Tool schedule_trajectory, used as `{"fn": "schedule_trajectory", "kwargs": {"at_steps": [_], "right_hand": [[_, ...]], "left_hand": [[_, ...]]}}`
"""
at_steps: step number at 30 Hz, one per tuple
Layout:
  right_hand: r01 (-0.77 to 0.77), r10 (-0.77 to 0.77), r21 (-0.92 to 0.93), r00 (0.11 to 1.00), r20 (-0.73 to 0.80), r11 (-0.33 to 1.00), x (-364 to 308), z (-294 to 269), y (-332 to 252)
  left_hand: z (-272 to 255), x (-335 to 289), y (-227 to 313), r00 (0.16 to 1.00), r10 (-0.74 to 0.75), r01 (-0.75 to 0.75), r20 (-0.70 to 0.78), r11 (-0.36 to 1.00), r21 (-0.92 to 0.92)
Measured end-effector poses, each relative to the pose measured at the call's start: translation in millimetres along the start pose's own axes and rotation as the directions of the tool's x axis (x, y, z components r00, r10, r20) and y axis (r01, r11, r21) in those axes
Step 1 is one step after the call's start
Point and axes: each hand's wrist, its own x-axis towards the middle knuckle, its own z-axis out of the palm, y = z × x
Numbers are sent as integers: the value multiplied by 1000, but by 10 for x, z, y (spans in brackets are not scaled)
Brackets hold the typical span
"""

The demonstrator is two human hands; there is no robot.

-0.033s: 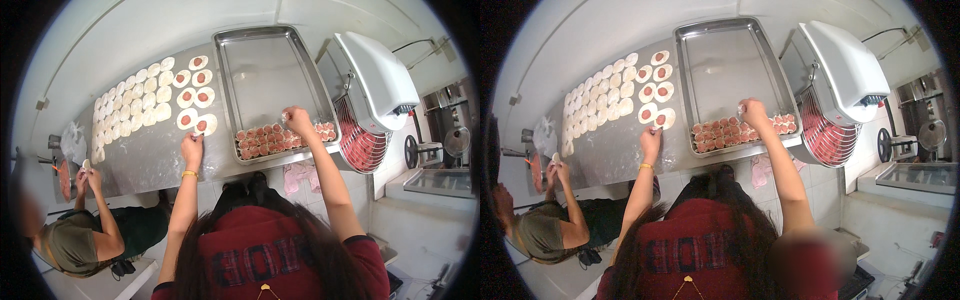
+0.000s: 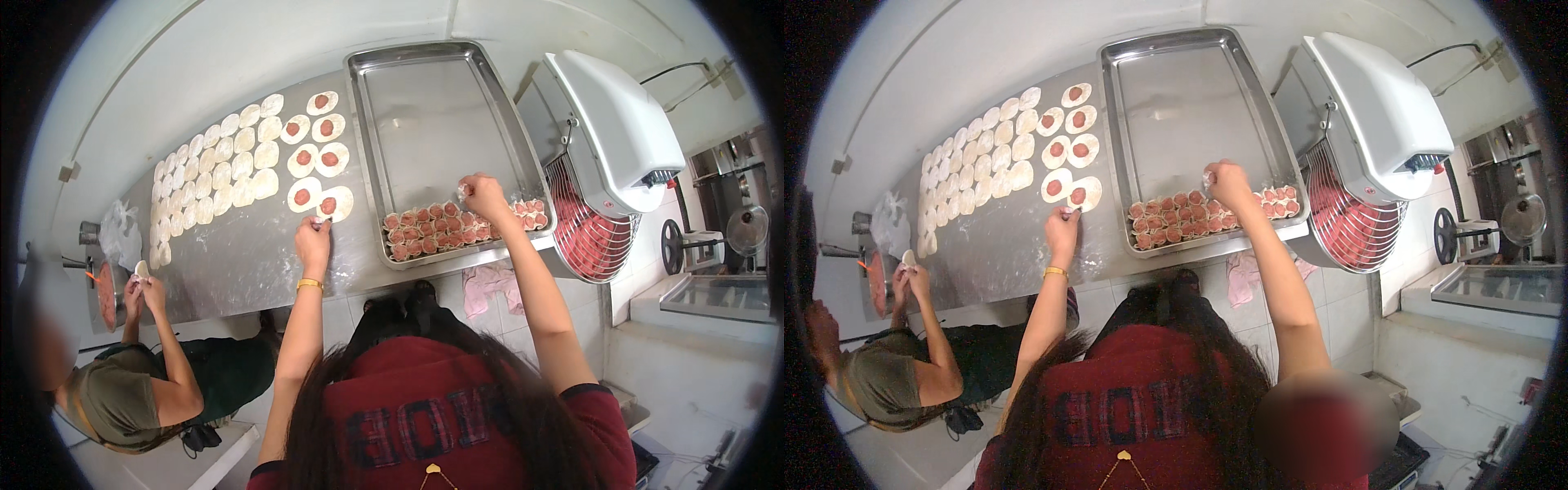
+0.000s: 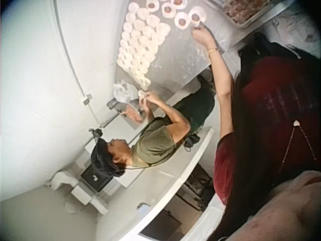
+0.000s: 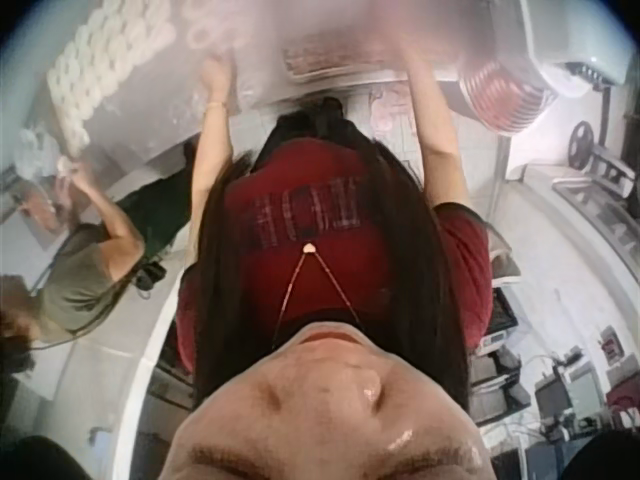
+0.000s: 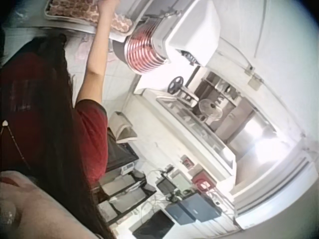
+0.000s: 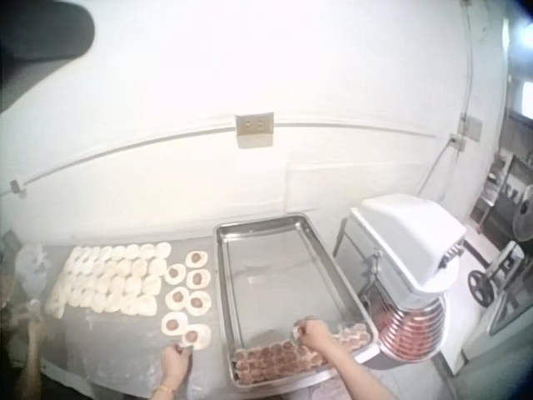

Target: The person places small meat portions onto round dough discs and folds them into dumplings, then arranges the finished dumplings on a metal tray. A coworker also prepares dough and meat portions on the same table.

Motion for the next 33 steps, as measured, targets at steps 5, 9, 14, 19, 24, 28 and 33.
{"fn": "schedule_trajectory", "kwargs": {"at_steps": [5,9,14,19,24,28,33], "right_hand": [[72,-73,12,995,73,997,86,114,124],[111,-107,-14,981,161,994,72,74,111],[187,-191,41,951,243,982,30,-55,91],[204,-214,66,922,323,977,10,-113,91],[247,-274,147,940,203,958,54,-39,124],[226,-211,26,858,468,974,137,-44,172],[72,-129,204,950,283,976,107,-111,129]], "left_hand": [[6,43,109,998,-53,54,39,998,-32],[6,14,125,997,-74,74,8,997,-15],[2,7,129,996,-86,86,18,996,-11],[10,22,111,998,-64,64,10,998,-8],[22,29,81,1000,-1,1,10,1000,-29],[28,57,45,998,59,-59,9,998,-1],[41,145,-16,997,59,-60,49,998,1]]}}
